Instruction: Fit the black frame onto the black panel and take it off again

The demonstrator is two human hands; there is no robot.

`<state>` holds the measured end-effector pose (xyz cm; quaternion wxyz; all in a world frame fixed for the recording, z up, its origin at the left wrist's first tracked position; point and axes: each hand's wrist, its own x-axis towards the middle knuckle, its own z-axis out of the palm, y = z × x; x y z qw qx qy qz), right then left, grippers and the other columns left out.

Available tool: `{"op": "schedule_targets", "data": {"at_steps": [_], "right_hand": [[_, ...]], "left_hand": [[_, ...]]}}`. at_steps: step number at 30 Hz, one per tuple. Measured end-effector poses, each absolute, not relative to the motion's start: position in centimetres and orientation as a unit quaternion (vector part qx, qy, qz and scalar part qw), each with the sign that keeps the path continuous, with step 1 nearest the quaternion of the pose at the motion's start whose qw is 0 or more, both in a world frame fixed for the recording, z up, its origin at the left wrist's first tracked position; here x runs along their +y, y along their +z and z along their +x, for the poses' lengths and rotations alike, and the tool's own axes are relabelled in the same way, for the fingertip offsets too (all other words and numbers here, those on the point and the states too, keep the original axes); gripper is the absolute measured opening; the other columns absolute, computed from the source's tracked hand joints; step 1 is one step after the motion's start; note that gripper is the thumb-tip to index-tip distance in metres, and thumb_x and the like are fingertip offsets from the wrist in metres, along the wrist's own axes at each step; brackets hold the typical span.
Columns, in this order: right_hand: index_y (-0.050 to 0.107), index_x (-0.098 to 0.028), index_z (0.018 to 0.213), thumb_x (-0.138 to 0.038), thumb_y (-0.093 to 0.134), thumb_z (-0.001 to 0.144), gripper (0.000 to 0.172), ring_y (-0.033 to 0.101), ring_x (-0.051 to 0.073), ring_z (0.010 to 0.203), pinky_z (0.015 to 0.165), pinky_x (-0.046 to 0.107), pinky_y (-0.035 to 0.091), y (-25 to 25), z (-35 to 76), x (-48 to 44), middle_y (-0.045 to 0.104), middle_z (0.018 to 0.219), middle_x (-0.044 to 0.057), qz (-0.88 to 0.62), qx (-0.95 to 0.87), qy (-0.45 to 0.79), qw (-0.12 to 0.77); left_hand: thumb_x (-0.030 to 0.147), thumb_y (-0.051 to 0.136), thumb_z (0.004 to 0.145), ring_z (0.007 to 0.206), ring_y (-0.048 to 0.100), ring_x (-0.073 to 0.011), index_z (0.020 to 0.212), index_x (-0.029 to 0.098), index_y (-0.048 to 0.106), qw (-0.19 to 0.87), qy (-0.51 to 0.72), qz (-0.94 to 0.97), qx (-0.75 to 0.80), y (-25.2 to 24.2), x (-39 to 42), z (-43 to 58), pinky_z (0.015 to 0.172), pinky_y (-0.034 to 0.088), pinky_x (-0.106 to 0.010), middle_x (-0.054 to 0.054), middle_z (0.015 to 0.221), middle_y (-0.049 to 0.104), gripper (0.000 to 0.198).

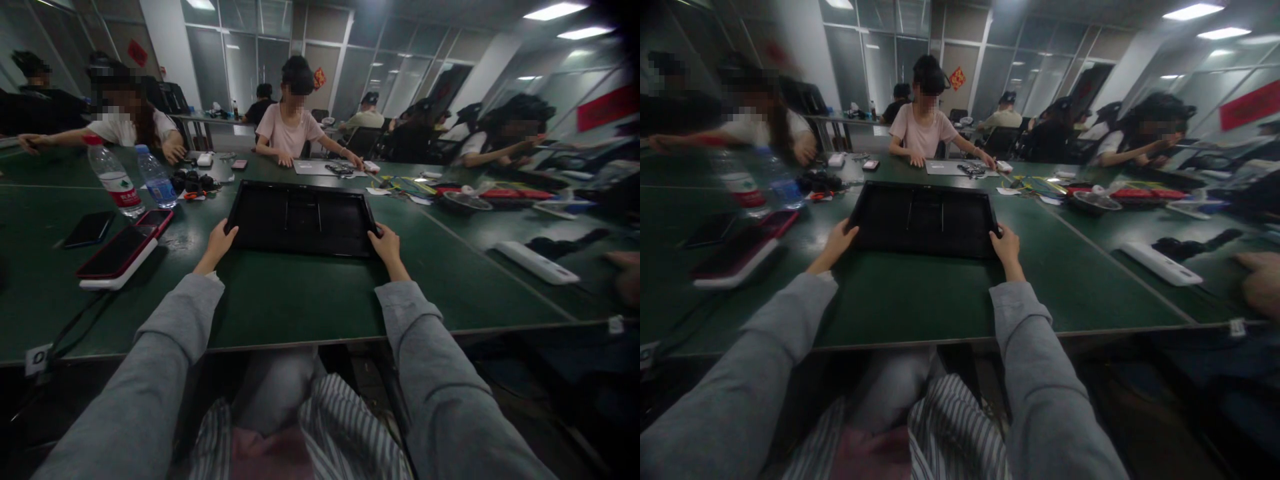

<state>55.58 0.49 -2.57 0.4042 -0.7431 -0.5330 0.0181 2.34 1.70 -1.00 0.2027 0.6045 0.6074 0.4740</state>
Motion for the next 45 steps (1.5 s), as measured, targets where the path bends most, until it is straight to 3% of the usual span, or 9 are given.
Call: {"op": "schedule_targets", "data": {"at_steps": [4, 11, 20, 29, 33, 35, 42, 45], "right_hand": [[0.074, -0.011, 0.143, -0.027, 0.065, 0.084, 0.062, 0.076, 0.036, 0.113, 0.112, 0.058, 0.056, -2.8, 55.8, 0.7, 0.082, 0.112, 0.017, -0.731, -0.551, 0.044, 0.400], [0.072, -0.012, 0.141, -0.031, 0.065, 0.083, 0.061, 0.075, 0.033, 0.097, 0.106, 0.059, 0.058, -3.3, 55.8, 1.2, 0.078, 0.094, 0.011, -0.699, -0.580, 0.096, 0.407], [0.073, -0.014, 0.142, -0.036, 0.064, 0.092, 0.056, 0.072, 0.036, 0.126, 0.120, 0.060, 0.052, -2.3, 54.6, 0.7, 0.076, 0.136, 0.020, -0.670, -0.607, 0.057, 0.423], [0.075, -0.016, 0.142, -0.038, 0.063, 0.091, 0.056, 0.074, 0.036, 0.120, 0.116, 0.062, 0.054, -2.7, 55.1, 1.2, 0.080, 0.124, 0.018, -0.659, -0.607, 0.047, 0.442], [0.073, -0.014, 0.143, -0.038, 0.063, 0.088, 0.060, 0.077, 0.033, 0.103, 0.107, 0.061, 0.060, -3.4, 55.8, 1.8, 0.082, 0.106, 0.013, -0.667, -0.590, 0.081, 0.448], [0.071, -0.014, 0.145, -0.035, 0.062, 0.088, 0.061, 0.077, 0.032, 0.103, 0.107, 0.059, 0.060, -3.6, 55.8, 1.7, 0.082, 0.110, 0.014, -0.667, -0.594, 0.081, 0.443], [0.067, -0.014, 0.151, -0.030, 0.056, 0.096, 0.058, 0.068, 0.038, 0.136, 0.123, 0.063, 0.048, -2.8, 54.1, 0.3, 0.073, 0.144, 0.021, -0.695, -0.602, 0.008, 0.393], [0.064, -0.013, 0.154, -0.033, 0.061, 0.095, 0.062, 0.071, 0.037, 0.130, 0.120, 0.062, 0.051, -2.6, 54.0, 0.3, 0.074, 0.140, 0.022, -0.686, -0.590, 0.070, 0.420]], "left_hand": [[0.027, 0.068, 0.099, 0.135, 0.070, -0.0307, 0.139, 0.010, 0.073, 0.213, 0.465, 0.552, 0.658, -1.2, 2.3, 1.3, 0.118, 0.050, -0.042, -0.020, 0.142, 0.075, 0.044], [0.042, 0.064, 0.102, 0.125, 0.072, -0.0343, 0.130, 0.012, 0.079, 0.120, 0.368, 0.560, 0.732, -0.6, 1.0, -0.6, 0.108, 0.052, -0.040, -0.020, 0.131, 0.080, 0.044], [0.046, 0.059, 0.105, 0.121, 0.072, -0.0401, 0.127, 0.016, 0.082, 0.049, 0.336, 0.575, 0.744, -0.3, -0.2, -0.1, 0.103, 0.053, -0.048, -0.021, 0.129, 0.080, 0.044], [0.046, 0.057, 0.105, 0.124, 0.072, -0.0384, 0.127, 0.014, 0.083, 0.055, 0.351, 0.586, 0.728, -0.8, 1.0, -0.1, 0.106, 0.053, -0.045, -0.020, 0.128, 0.081, 0.047], [0.050, 0.056, 0.107, 0.127, 0.072, -0.0363, 0.129, 0.013, 0.082, 0.084, 0.349, 0.581, 0.730, -1.1, 1.6, -0.2, 0.105, 0.052, -0.041, -0.020, 0.131, 0.080, 0.051], [0.051, 0.053, 0.108, 0.129, 0.071, -0.0355, 0.134, 0.013, 0.080, 0.095, 0.343, 0.587, 0.727, -1.0, 1.6, -0.3, 0.105, 0.052, -0.039, -0.019, 0.134, 0.079, 0.053], [0.048, 0.044, 0.111, 0.121, 0.072, -0.0388, 0.139, 0.018, 0.078, 0.042, 0.259, 0.617, 0.742, -0.5, 0.8, 0.4, 0.102, 0.052, -0.044, -0.021, 0.129, 0.080, 0.053], [0.048, 0.042, 0.111, 0.117, 0.073, -0.0388, 0.134, 0.018, 0.080, 0.030, 0.250, 0.620, 0.743, -0.5, 0.6, 0.5, 0.100, 0.052, -0.044, -0.021, 0.125, 0.080, 0.054]]}}
